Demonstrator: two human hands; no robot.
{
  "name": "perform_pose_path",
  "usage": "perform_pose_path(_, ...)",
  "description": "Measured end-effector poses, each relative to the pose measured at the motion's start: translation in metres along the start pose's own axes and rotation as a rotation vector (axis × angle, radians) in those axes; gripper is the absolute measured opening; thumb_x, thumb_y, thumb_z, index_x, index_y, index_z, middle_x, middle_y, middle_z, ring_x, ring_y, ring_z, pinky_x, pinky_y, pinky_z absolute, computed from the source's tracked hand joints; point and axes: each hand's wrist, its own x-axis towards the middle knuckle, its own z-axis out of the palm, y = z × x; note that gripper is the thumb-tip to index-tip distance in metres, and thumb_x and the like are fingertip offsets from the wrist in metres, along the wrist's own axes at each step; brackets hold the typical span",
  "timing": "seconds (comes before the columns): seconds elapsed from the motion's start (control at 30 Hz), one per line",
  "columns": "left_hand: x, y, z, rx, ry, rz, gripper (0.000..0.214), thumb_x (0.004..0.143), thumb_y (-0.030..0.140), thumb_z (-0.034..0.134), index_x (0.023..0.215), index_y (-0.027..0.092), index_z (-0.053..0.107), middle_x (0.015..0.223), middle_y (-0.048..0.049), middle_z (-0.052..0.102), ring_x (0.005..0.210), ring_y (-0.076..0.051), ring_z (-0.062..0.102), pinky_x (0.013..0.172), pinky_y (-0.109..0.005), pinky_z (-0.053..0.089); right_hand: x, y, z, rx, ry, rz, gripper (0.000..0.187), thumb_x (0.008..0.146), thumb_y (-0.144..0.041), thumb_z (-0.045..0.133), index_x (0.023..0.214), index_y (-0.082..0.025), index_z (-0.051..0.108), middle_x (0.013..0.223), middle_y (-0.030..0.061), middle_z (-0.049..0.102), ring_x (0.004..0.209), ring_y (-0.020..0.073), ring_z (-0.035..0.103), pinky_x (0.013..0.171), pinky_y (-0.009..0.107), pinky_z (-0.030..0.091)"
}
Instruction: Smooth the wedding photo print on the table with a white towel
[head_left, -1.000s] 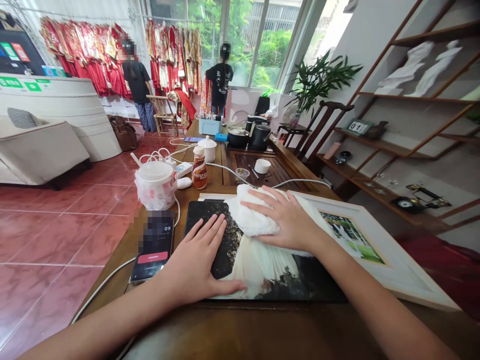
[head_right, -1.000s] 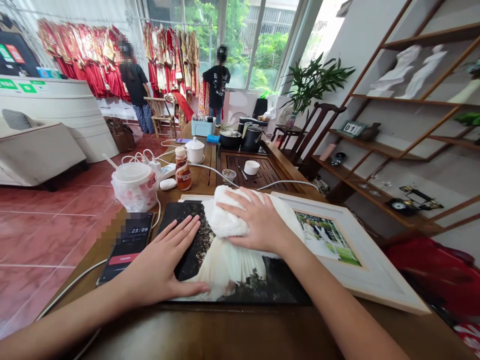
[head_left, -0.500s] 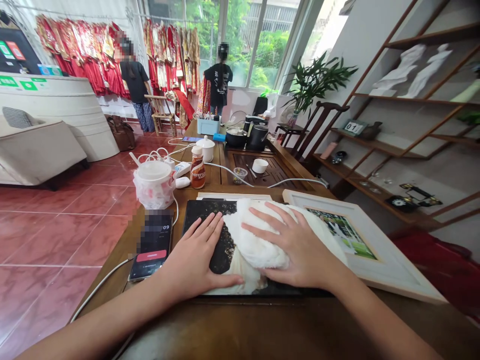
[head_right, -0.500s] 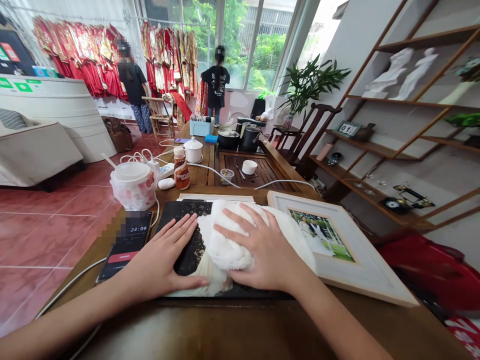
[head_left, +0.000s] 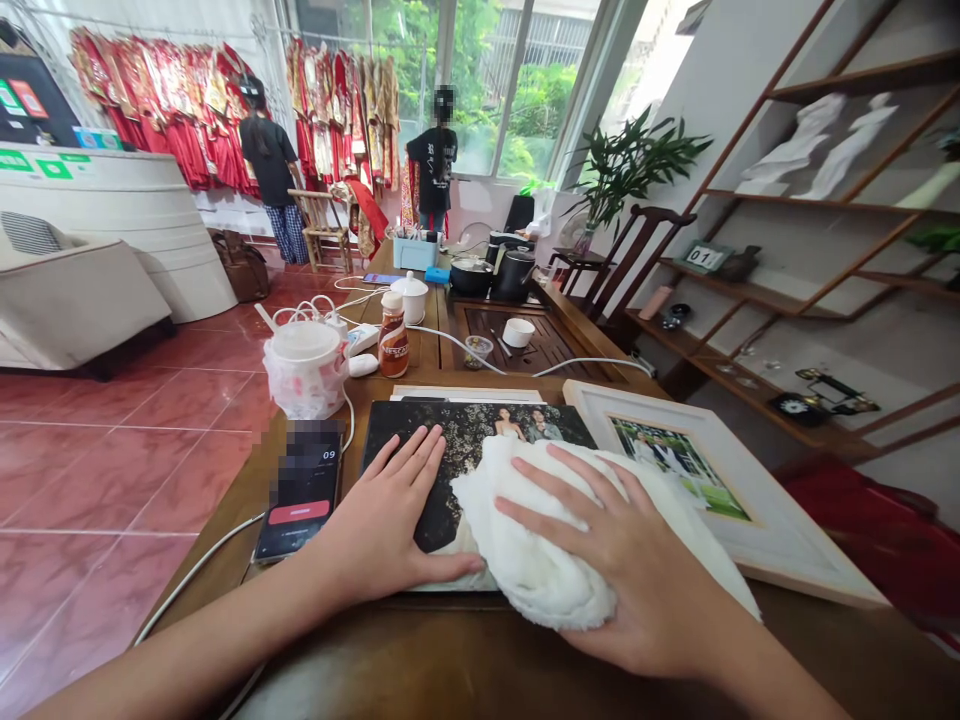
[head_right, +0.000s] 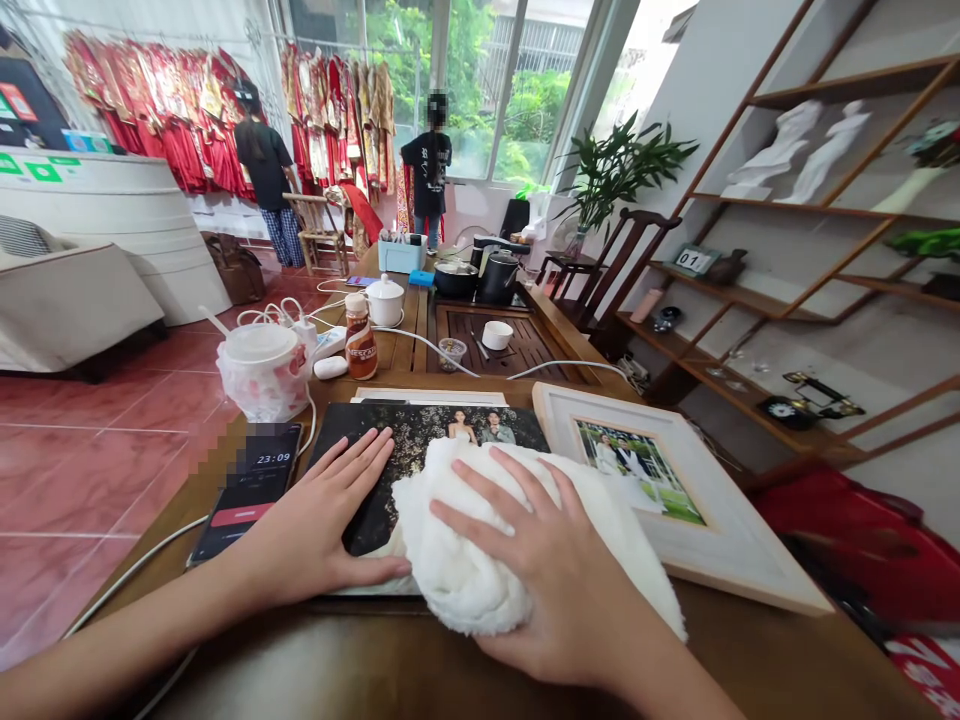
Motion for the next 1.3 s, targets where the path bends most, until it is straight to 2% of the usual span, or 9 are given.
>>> perform_pose_path(0.2,-0.001,-0.002,0.001,-0.011,0.003,0.024,0.110,0.078,0.084,0.043,0.154,0.006,0.022,0.159,-0.0179,0.019,0.147,-0.033,0.015,0.120,-0.051,0.017,0.017,0.010,0.001,0.034,-0.003,-0.002,0.091,0.068,-0.050,0.066,0.150,-0.043,0.027,0.161,-0.0007,0.022,0.140,0.0428,0.027,0.101,0.066,0.025)
perform_pose_path(0.43,-0.002,-0.004,0.002,-0.029,0.029,0.039,0.107,0.079,0.083,0.045,0.155,0.012,0.020,0.159,-0.0156,0.020,0.148,-0.033,0.015,0.120,-0.051,0.017,0.054,0.034,0.004,0.041,0.034,-0.003,0.081,0.074,-0.051,0.064,0.148,-0.044,0.032,0.158,0.0003,0.031,0.139,0.0411,0.030,0.102,0.069,0.024)
perform_pose_path(0.7,-0.002,-0.004,-0.001,-0.015,0.023,0.021,0.108,0.079,0.084,0.041,0.155,0.010,0.021,0.159,-0.0150,0.020,0.148,-0.032,0.016,0.121,-0.050,0.017,0.081,0.059,0.005,0.028,0.063,0.018,0.073,0.080,-0.056,0.061,0.147,-0.042,0.035,0.157,0.0019,0.032,0.136,0.0401,0.033,0.099,0.065,0.031)
perform_pose_path(0.9,-0.001,-0.003,0.000,-0.030,0.026,-0.005,0.110,0.075,0.086,0.045,0.154,0.012,0.023,0.158,-0.0150,0.023,0.147,-0.034,0.020,0.120,-0.051,0.019,0.070,0.051,0.006,0.024,0.097,-0.006,0.075,0.078,-0.054,0.062,0.147,-0.041,0.037,0.157,0.0024,0.032,0.137,0.0414,0.031,0.102,0.068,0.024)
perform_pose_path(1.3,-0.001,-0.001,0.001,-0.014,0.005,-0.015,0.113,0.075,0.087,0.043,0.154,0.008,0.023,0.158,-0.0167,0.021,0.147,-0.033,0.019,0.120,-0.051,0.018,0.009,0.005,0.000,-0.009,0.013,-0.035,0.093,0.067,-0.045,0.064,0.152,-0.039,0.025,0.162,0.0002,0.018,0.142,0.0430,0.021,0.103,0.066,0.018)
